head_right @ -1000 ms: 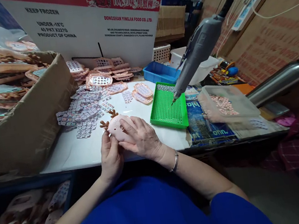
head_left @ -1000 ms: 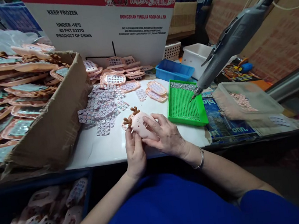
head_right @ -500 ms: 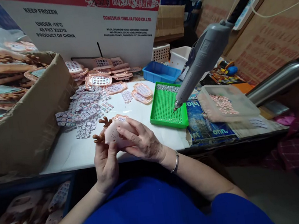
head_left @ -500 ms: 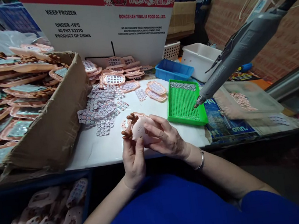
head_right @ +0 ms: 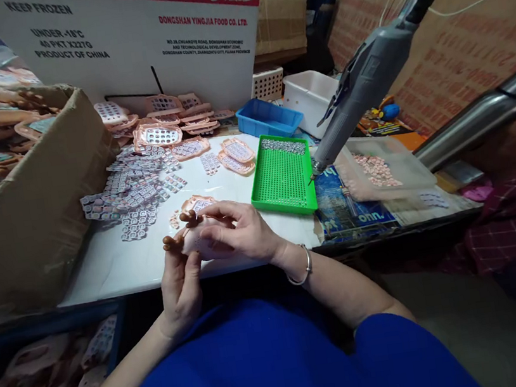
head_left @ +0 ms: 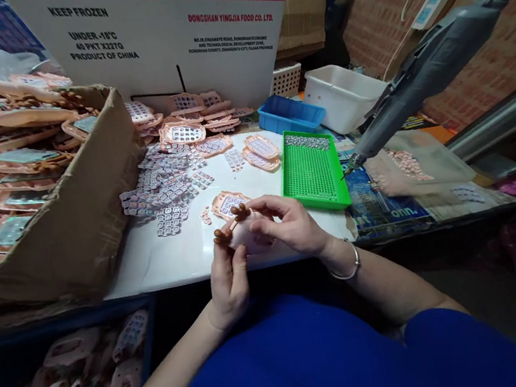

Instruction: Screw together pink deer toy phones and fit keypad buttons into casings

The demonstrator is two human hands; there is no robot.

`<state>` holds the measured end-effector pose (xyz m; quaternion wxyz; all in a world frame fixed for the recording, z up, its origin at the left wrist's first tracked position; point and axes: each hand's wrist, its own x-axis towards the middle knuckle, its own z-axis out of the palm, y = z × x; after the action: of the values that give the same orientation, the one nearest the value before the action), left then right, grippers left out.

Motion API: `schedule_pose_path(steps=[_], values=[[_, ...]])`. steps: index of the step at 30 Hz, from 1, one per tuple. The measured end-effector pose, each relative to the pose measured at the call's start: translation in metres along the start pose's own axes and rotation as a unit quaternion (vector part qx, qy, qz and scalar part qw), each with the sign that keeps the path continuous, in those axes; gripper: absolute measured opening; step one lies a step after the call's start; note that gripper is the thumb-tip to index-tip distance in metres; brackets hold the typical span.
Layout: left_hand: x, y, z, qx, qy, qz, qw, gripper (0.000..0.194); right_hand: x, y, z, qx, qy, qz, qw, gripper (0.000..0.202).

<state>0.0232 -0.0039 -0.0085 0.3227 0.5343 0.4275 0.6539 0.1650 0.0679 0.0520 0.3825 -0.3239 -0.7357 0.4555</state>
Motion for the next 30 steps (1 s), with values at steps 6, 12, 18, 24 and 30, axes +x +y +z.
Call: schedule_pose_path(steps=[6, 12, 18, 24, 30], values=[[0.007, 0.013, 0.0, -0.029, 0.044, -0.081, 0.995, 0.036, 0.006, -0.01, 0.001, 0.129, -0.013, 0.108, 0.986, 0.038], [0.011, 0.018, -0.002, -0.074, 0.042, -0.131, 0.988, 0.034, 0.007, -0.011, 0.001, 0.13, 0.01, 0.114, 0.985, 0.031], [0.011, 0.018, -0.005, -0.081, 0.03, -0.169, 0.982, 0.039, 0.004, -0.01, -0.003, 0.06, -0.003, 0.09, 0.994, 0.026], [0.011, 0.016, -0.011, -0.055, 0.044, -0.149, 0.986, 0.04, 0.003, -0.007, -0.011, 0.002, -0.08, 0.064, 0.995, 0.029], [0.018, 0.023, -0.006, -0.037, 0.088, -0.17, 0.981, 0.035, -0.011, -0.003, 0.007, -0.268, -0.069, -0.056, 0.959, 0.103]])
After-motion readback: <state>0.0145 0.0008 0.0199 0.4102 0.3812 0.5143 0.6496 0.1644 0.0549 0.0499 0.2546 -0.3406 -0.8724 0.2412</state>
